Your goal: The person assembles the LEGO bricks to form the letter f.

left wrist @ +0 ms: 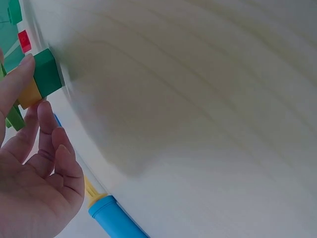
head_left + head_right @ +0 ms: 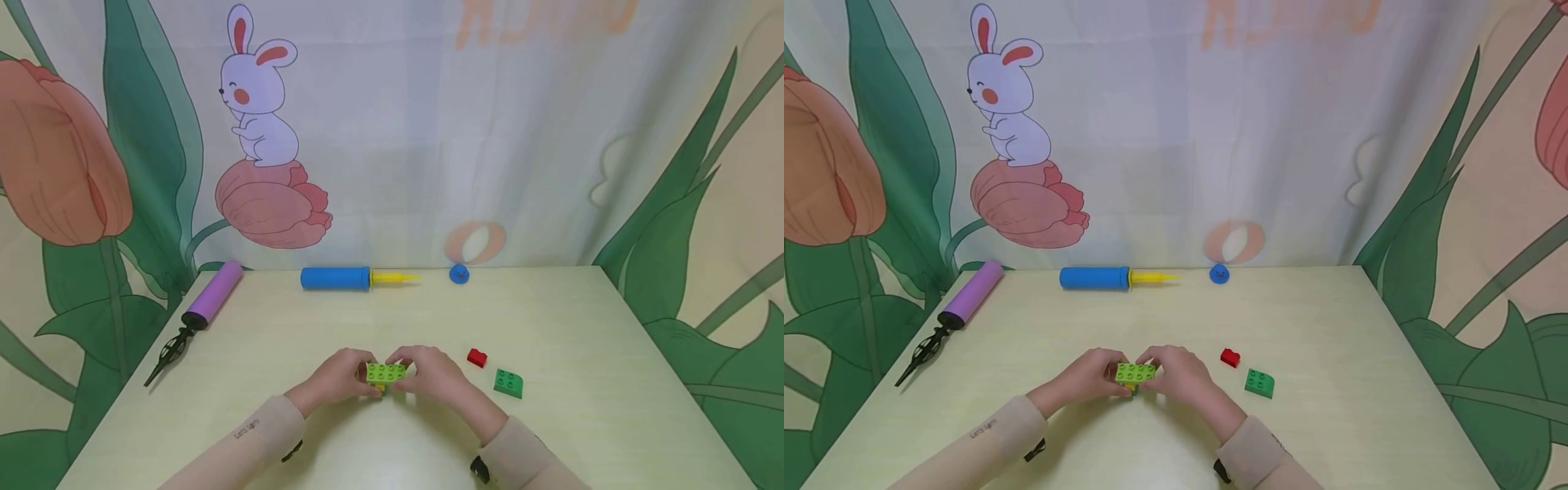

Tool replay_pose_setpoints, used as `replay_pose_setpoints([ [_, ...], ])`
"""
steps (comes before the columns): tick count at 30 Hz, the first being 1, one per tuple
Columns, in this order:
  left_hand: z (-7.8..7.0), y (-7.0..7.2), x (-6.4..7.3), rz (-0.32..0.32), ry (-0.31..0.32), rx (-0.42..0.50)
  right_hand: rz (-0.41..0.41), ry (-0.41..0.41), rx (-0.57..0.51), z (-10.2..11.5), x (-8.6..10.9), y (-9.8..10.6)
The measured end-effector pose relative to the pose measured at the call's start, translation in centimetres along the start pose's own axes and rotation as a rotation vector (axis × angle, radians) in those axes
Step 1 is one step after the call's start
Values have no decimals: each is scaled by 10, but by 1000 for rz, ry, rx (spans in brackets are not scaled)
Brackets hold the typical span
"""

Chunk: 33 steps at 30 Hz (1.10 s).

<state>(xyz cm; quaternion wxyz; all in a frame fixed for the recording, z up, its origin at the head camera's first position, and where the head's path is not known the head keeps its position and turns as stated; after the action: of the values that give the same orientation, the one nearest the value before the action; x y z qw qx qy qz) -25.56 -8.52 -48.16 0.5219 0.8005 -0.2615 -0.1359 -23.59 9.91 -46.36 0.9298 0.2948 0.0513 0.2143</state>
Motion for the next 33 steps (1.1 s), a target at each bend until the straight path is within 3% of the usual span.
replay_pose_setpoints([
  [33,2,-2,0,-2,4,-2,-12,-52,51,1,1,-8],
])
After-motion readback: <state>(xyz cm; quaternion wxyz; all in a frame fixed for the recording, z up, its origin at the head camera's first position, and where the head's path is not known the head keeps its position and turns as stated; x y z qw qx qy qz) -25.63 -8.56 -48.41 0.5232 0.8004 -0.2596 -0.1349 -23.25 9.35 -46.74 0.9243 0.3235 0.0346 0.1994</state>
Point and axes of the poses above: each hand's wrist, its own x-axis away from the middle knuckle, its own y-axis out of the back of the hand, z = x × y, the point moved 3 cm from there along -x, towards the middle knuckle, and after that the axes turned 14 degrees about -x, right-handed, at the moved point
